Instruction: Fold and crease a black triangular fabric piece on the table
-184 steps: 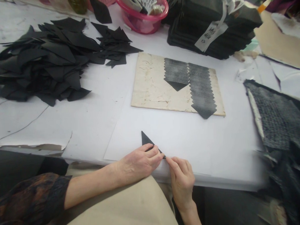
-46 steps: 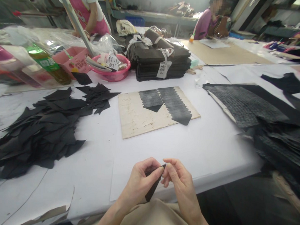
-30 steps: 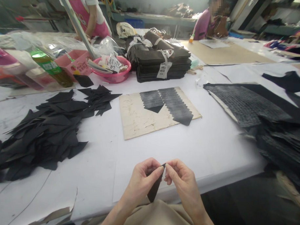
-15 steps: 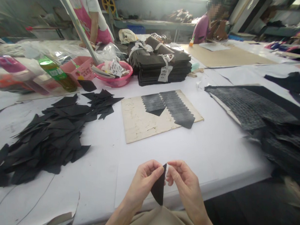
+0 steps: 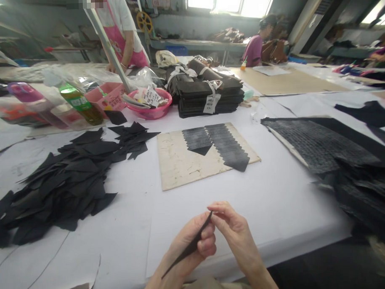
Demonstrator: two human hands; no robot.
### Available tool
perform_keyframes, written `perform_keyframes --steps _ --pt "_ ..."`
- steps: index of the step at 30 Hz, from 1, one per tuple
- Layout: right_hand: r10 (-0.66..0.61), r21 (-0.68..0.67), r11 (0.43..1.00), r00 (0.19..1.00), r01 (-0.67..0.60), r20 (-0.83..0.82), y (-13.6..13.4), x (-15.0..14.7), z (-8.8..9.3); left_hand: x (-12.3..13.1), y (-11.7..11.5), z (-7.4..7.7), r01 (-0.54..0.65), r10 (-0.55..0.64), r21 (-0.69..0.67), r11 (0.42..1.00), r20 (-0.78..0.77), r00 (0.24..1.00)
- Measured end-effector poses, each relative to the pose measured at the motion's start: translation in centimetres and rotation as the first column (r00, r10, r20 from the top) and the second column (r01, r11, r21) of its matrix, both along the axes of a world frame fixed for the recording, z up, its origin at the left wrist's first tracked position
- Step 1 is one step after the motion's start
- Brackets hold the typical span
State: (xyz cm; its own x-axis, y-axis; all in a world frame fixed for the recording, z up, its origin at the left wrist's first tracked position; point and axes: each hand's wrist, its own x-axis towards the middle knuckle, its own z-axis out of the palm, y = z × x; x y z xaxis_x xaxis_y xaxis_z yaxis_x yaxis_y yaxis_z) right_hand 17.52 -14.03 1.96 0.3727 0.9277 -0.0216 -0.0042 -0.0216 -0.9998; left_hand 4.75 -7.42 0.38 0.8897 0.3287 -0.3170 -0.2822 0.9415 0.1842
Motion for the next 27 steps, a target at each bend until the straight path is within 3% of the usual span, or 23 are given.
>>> perform_keyframes --steps 4,10,14,19,22,25,27 --pt "0.035 -0.057 0.998 0.998 -0.039 -0.060 -0.2 -0.2 0.4 -0.4 -0.3 0.5 0.003 0.007 -0.131 0.991 0.077 0.997" --pt "-0.003 -0.098 0.995 0.982 -0.016 -0.189 -0.2 -0.6 1.0 -1.1 -1.1 0.7 -0.041 0.062 -0.190 0.981 0.107 0.992" --pt "-0.029 -0.173 0.985 0.954 -0.025 -0.300 -0.3 -1.3 1.1 -1.5 -1.7 -0.3 -0.048 0.049 -0.066 0.997 0.017 0.999" --pt "-0.127 -0.194 0.979 0.939 0.066 -0.321 -0.3 -1.6 0.8 -2.5 -2.4 -0.9 0.057 0.009 0.226 0.972 -0.280 0.960" --pt "-0.190 -0.186 0.972 0.946 0.144 -0.264 -0.2 -1.5 0.5 -4.2 -2.6 -1.0 0.244 -0.073 0.412 0.878 -0.389 0.918" --pt "-0.208 -0.198 0.966 0.950 0.164 -0.231 -0.2 -1.6 0.2 -6.0 -2.5 -0.3 0.504 -0.196 0.527 0.685 -0.532 0.824" --pt "-0.192 -0.194 0.969 0.956 0.150 -0.221 -0.2 -1.7 -0.1 -6.5 -2.2 0.9 0.556 -0.098 0.628 0.544 -0.611 0.785"
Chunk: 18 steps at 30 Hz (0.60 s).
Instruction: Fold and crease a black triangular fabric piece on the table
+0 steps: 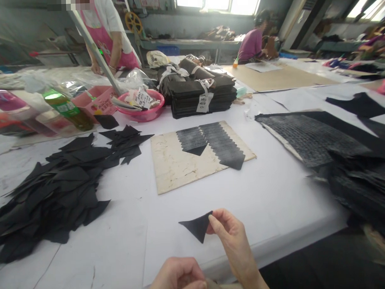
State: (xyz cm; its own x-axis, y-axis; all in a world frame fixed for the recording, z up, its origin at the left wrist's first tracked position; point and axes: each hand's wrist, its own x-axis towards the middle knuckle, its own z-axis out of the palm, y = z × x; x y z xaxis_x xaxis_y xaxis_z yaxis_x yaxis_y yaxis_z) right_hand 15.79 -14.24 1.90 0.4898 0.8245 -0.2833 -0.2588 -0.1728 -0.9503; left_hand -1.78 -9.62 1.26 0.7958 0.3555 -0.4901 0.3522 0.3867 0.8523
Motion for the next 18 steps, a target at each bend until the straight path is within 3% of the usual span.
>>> perform_keyframes --steps 1,2,3,5,6,7,9,13,18 --pt "0.012 0.005 1.000 1.000 -0.012 0.001 -0.1 -0.1 -0.1 0.1 0.3 0.7 -0.046 0.046 0.149 0.988 0.006 0.999" --pt "0.024 0.010 1.000 1.000 -0.024 0.000 -0.1 -0.2 -0.1 0.4 0.6 1.5 -0.132 0.124 0.314 0.940 0.044 0.991" --pt "0.032 0.012 0.999 0.999 -0.032 -0.002 -0.2 -0.3 -0.2 0.8 1.0 2.1 -0.242 0.219 0.471 0.848 0.104 0.970" --pt "0.041 0.016 0.999 0.999 -0.041 -0.009 -0.3 -0.5 -0.1 2.1 1.8 2.9 -0.427 0.359 0.672 0.605 0.248 0.900" --pt "0.045 0.016 0.999 0.999 -0.045 -0.012 -0.4 -0.5 0.0 2.7 2.2 3.0 -0.469 0.379 0.718 0.514 0.301 0.875" --pt "0.048 0.016 0.999 0.999 -0.048 -0.014 -0.4 -0.6 0.0 3.3 2.4 3.0 -0.482 0.369 0.743 0.465 0.332 0.868" --pt "0.049 0.016 0.999 0.999 -0.048 -0.008 -0.5 -0.7 0.2 4.1 2.7 2.4 -0.456 0.312 0.753 0.475 0.340 0.887" --pt "0.037 0.009 0.999 0.999 -0.037 0.007 -0.6 -0.7 0.2 4.4 2.5 1.2 -0.422 0.283 0.665 0.616 0.313 0.907" --pt "0.057 0.023 0.998 0.998 -0.057 0.023 -0.7 -0.7 0.1 4.4 2.4 1.2 -0.427 0.329 0.529 0.733 0.274 0.904"
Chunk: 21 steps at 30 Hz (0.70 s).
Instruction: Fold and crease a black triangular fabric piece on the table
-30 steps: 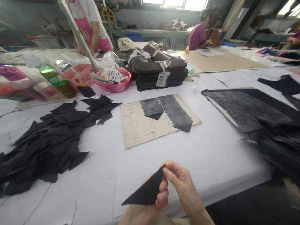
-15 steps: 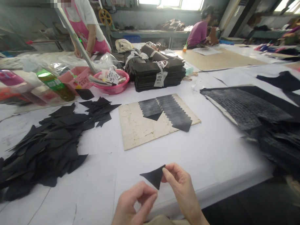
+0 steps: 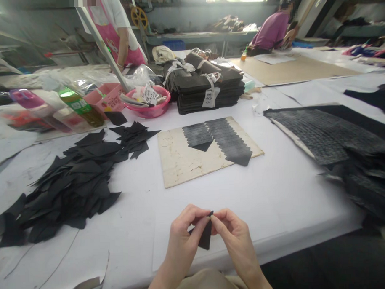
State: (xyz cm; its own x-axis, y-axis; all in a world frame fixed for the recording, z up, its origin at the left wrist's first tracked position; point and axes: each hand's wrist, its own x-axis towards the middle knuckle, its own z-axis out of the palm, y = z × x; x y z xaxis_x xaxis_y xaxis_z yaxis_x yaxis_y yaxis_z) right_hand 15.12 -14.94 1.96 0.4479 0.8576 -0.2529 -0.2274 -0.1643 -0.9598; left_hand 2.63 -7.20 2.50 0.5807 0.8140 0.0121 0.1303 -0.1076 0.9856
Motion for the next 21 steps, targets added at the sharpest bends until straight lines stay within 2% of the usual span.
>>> perform_keyframes --steps 5,12,15,21 --pt "0.030 0.002 1.000 1.000 -0.030 0.004 0.06 0.15 0.06 0.24 -0.17 -0.14 -0.030 0.039 -0.169 0.985 0.046 0.998" --pt "0.053 0.016 0.998 0.998 -0.053 0.021 -0.07 0.13 -0.02 0.00 -0.26 -0.66 -0.032 0.036 -0.124 0.992 0.030 0.999" --pt "0.059 0.019 0.998 0.997 -0.060 0.041 -0.19 0.01 0.06 0.03 -0.07 -0.63 -0.023 0.029 -0.170 0.985 0.033 0.999" --pt "0.068 0.000 0.998 0.994 -0.068 0.084 -0.38 -0.07 0.47 -0.03 0.26 -0.26 0.074 -0.059 -0.233 0.970 0.069 0.996"
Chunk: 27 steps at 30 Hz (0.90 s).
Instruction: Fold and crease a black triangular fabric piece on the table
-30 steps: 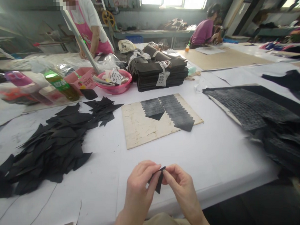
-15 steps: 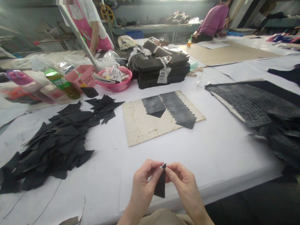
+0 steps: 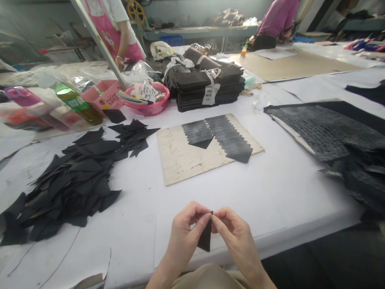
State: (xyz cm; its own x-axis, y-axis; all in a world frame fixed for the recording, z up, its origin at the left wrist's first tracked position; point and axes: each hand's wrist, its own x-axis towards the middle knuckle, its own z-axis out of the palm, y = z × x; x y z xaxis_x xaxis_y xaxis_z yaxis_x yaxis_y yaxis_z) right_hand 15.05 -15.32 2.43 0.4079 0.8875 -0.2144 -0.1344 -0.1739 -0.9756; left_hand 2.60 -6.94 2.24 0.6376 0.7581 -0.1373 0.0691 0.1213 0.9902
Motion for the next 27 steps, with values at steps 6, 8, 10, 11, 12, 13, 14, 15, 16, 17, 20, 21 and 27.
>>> perform_keyframes --steps 6,8,10,11,12,13,14,15,16,17,20,21,27 --pt "0.004 0.004 1.000 1.000 -0.004 0.029 -0.2 -0.1 -0.3 -0.1 0.0 0.2 0.053 -0.052 -0.024 0.998 0.013 0.999" --pt "0.008 0.002 1.000 1.000 -0.008 0.022 -0.2 0.0 -0.4 -0.1 -0.1 0.3 0.055 -0.054 -0.026 0.998 0.018 0.998" --pt "0.020 -0.007 1.000 1.000 -0.020 0.010 -0.3 0.1 -0.4 -0.1 -0.1 0.3 0.047 -0.046 -0.062 0.997 0.021 0.999" --pt "0.026 -0.014 1.000 1.000 -0.026 0.001 -0.3 0.1 -0.4 -0.1 0.0 0.3 0.037 -0.036 -0.086 0.996 0.019 0.999" --pt "0.030 -0.023 0.999 1.000 -0.030 -0.008 -0.4 0.2 -0.3 -0.1 0.0 0.3 0.027 -0.025 -0.107 0.994 0.015 1.000" --pt "0.032 -0.031 0.999 0.999 -0.032 -0.015 -0.4 0.3 -0.3 -0.1 0.0 0.2 0.018 -0.017 -0.126 0.992 0.010 1.000" --pt "0.032 -0.035 0.999 0.999 -0.033 -0.020 -0.4 0.4 -0.2 0.0 0.1 0.1 0.011 -0.010 -0.141 0.990 0.005 1.000" --pt "0.031 -0.036 0.999 0.999 -0.032 -0.024 -0.4 0.4 -0.1 0.0 0.2 0.0 0.009 -0.009 -0.153 0.988 0.003 1.000" --pt "0.029 -0.035 0.999 0.999 -0.030 -0.031 -0.4 0.5 -0.1 0.0 0.2 0.0 0.012 -0.012 -0.165 0.986 0.002 1.000" --pt "0.026 -0.033 0.999 0.999 -0.027 -0.038 -0.4 0.5 -0.1 -0.1 0.3 0.0 0.016 -0.016 -0.174 0.985 0.001 1.000" --pt "0.020 -0.037 0.999 0.998 -0.022 -0.056 -0.3 0.4 -0.1 -0.1 0.3 0.0 0.018 -0.019 -0.183 0.983 -0.006 1.000" --pt "0.023 -0.042 0.999 0.998 -0.026 -0.055 -0.3 0.4 -0.1 -0.2 0.4 0.0 0.017 -0.019 -0.182 0.983 -0.010 1.000" --pt "-0.011 0.065 0.998 0.972 -0.004 0.235 -0.6 0.9 -1.1 -0.4 0.5 -0.1 0.042 -0.043 -0.166 0.985 -0.005 0.999"
